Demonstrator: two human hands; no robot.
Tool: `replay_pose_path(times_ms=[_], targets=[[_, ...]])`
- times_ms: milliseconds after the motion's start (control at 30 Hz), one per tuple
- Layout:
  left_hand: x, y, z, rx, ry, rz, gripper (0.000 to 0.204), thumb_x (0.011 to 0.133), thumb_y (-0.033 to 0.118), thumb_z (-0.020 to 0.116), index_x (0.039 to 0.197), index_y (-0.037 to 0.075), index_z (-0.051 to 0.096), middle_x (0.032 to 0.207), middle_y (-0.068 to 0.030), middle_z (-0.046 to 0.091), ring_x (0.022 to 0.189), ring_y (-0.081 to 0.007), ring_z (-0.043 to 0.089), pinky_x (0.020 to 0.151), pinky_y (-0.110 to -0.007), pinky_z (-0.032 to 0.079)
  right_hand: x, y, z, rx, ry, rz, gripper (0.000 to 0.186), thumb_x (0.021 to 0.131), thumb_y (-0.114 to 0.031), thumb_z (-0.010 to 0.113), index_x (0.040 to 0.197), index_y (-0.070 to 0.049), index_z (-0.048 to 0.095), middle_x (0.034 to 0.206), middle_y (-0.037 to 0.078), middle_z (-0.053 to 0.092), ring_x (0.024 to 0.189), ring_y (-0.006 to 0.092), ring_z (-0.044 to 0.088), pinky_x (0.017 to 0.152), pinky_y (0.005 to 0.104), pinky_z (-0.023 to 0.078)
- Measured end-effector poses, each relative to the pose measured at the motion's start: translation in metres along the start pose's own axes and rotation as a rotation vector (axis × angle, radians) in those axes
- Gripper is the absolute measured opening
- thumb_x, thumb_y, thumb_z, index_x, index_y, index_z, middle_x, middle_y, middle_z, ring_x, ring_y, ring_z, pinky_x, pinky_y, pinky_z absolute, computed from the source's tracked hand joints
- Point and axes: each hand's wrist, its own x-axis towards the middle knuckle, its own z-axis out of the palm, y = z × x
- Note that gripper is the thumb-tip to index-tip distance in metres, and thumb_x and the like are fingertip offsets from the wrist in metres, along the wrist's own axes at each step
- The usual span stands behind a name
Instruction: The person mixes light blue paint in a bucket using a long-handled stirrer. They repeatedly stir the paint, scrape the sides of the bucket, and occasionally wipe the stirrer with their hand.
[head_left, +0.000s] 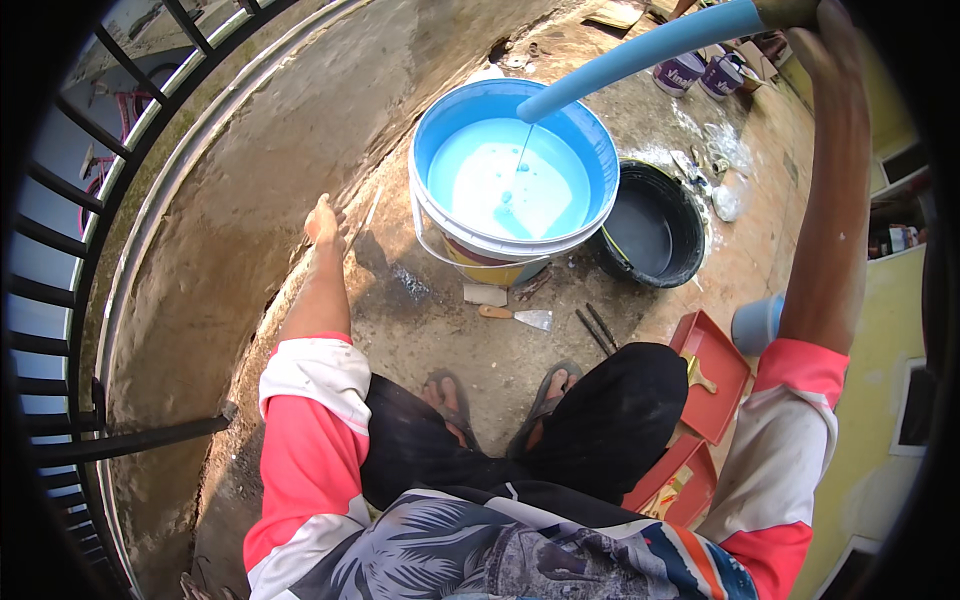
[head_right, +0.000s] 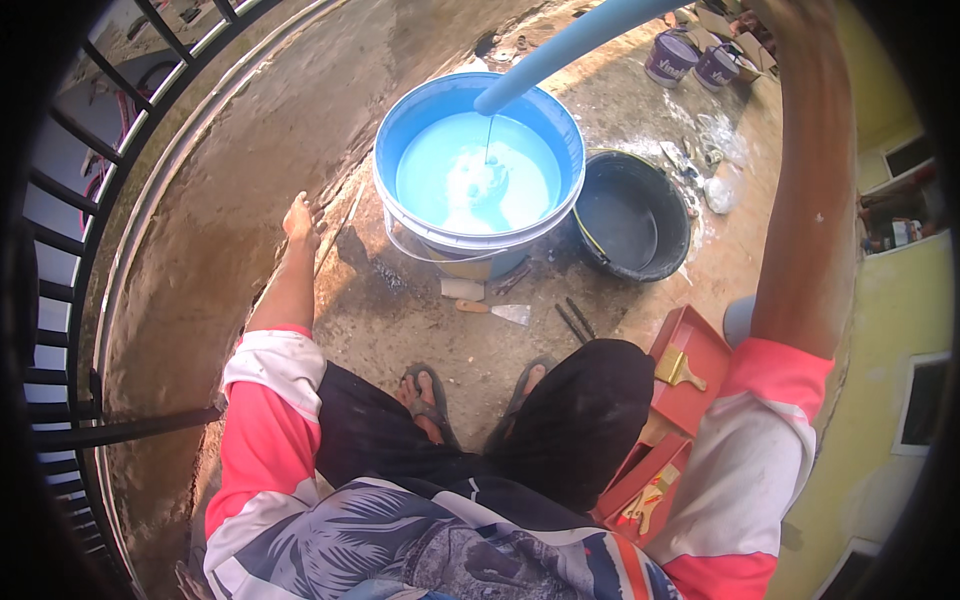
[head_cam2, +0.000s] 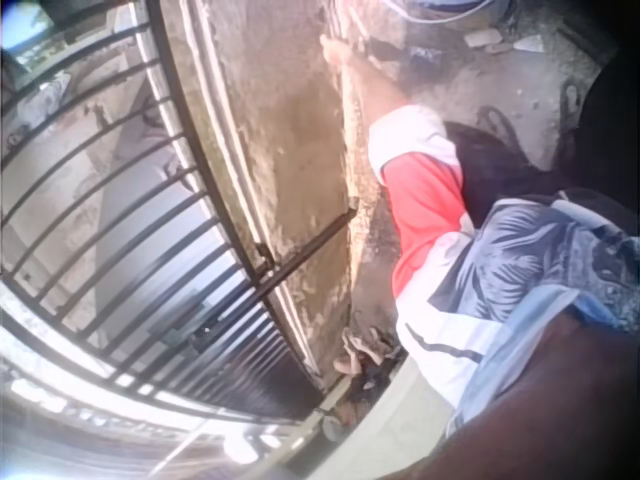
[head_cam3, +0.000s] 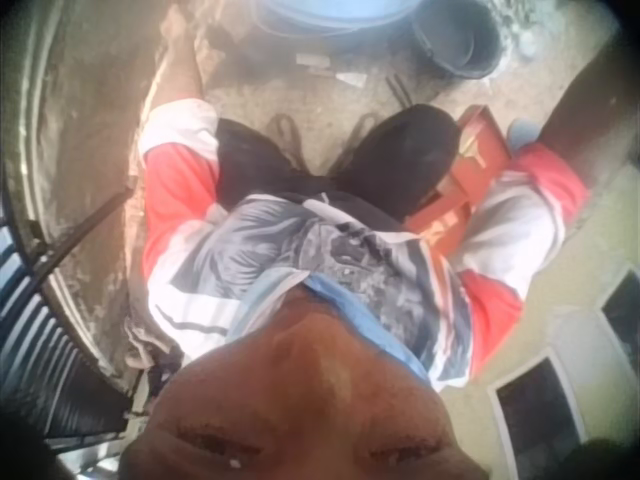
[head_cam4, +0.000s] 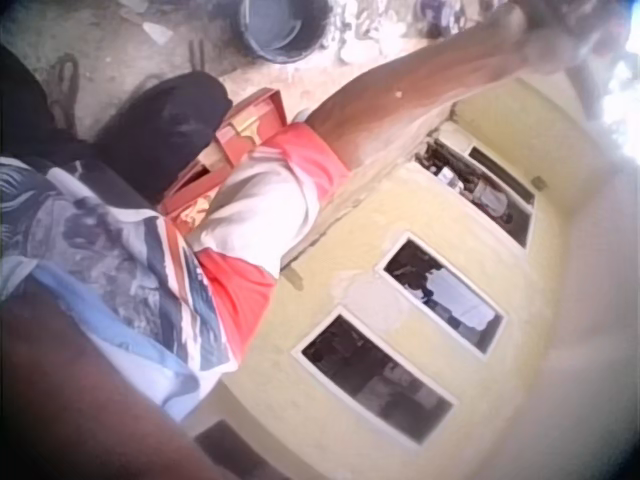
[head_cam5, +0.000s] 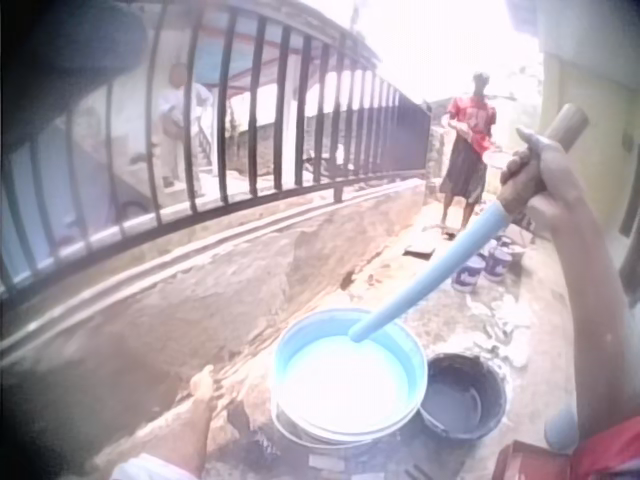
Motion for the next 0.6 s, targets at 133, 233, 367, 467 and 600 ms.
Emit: replay_pose_path(times_ms=[133, 233, 367, 467, 600], targets=[[0.003, 0.001, -0.003, -0.005, 0.007, 0.005, 0.057, 0.092, 0.04, 0.067, 0.129, -0.002, 0.055, 0.126, -0.0249, 0.064, 0.116, -0.0404, 0.062, 0.097, -0.058, 0.049, -0.003, -0.001, 0.005, -0.012, -0.011, -0.042, 0.017, 0.098, -0.017, 0.064, 0.091, -0.01, 0.051, 0.064, 0.001, 0.053, 0.054, 0.0141, 0.055, 0.054, 0.033, 0.053], [0.003, -0.001, -0.003, -0.007, 0.007, 0.019, 0.056, 0.092, 0.04, 0.067, 0.128, -0.001, 0.056, 0.124, -0.0239, 0.065, 0.113, -0.0395, 0.064, 0.095, -0.057, 0.05, -0.008, -0.001, 0.01, -0.01, -0.017, -0.021, 0.015, 0.098, -0.017, 0.064, 0.091, -0.01, 0.052, 0.063, 0.001, 0.054, 0.054, 0.0136, 0.056, 0.053, 0.0324, 0.052], [-0.001, -0.004, 0.003, 0.002, 0.008, -0.001, 0.055, 0.092, 0.041, 0.067, 0.127, 0.0, 0.057, 0.121, -0.0218, 0.067, 0.108, -0.0373, 0.065, 0.091, -0.056, 0.051, -0.004, 0.0, 0.008, -0.004, -0.011, 0.022, 0.014, 0.099, -0.018, 0.063, 0.091, -0.011, 0.053, 0.061, 0.001, 0.054, 0.053, 0.0133, 0.056, 0.052, 0.0319, 0.052], [0.006, -0.002, -0.002, -0.002, 0.001, -0.002, 0.054, 0.092, 0.042, 0.067, 0.127, 0.001, 0.058, 0.117, -0.0199, 0.067, 0.105, -0.0345, 0.066, 0.09, -0.056, 0.051, 0.004, 0.002, 0.001, -0.001, -0.084, -0.002, 0.015, 0.099, -0.019, 0.063, 0.089, -0.012, 0.054, 0.061, 0.001, 0.055, 0.053, 0.0134, 0.056, 0.052, 0.0323, 0.052], [0.003, 0.004, 0.006, -0.002, -0.084, -0.007, 0.056, 0.092, 0.042, 0.068, 0.13, 0.002, 0.056, 0.116, -0.0181, 0.066, 0.101, -0.0313, 0.067, 0.089, -0.054, 0.053, 0.002, 0.008, 0.002, 0.009, -0.036, 0.027, 0.018, 0.099, -0.02, 0.063, 0.086, -0.012, 0.054, 0.06, 0.001, 0.055, 0.052, 0.0138, 0.056, 0.053, 0.0327, 0.052]])
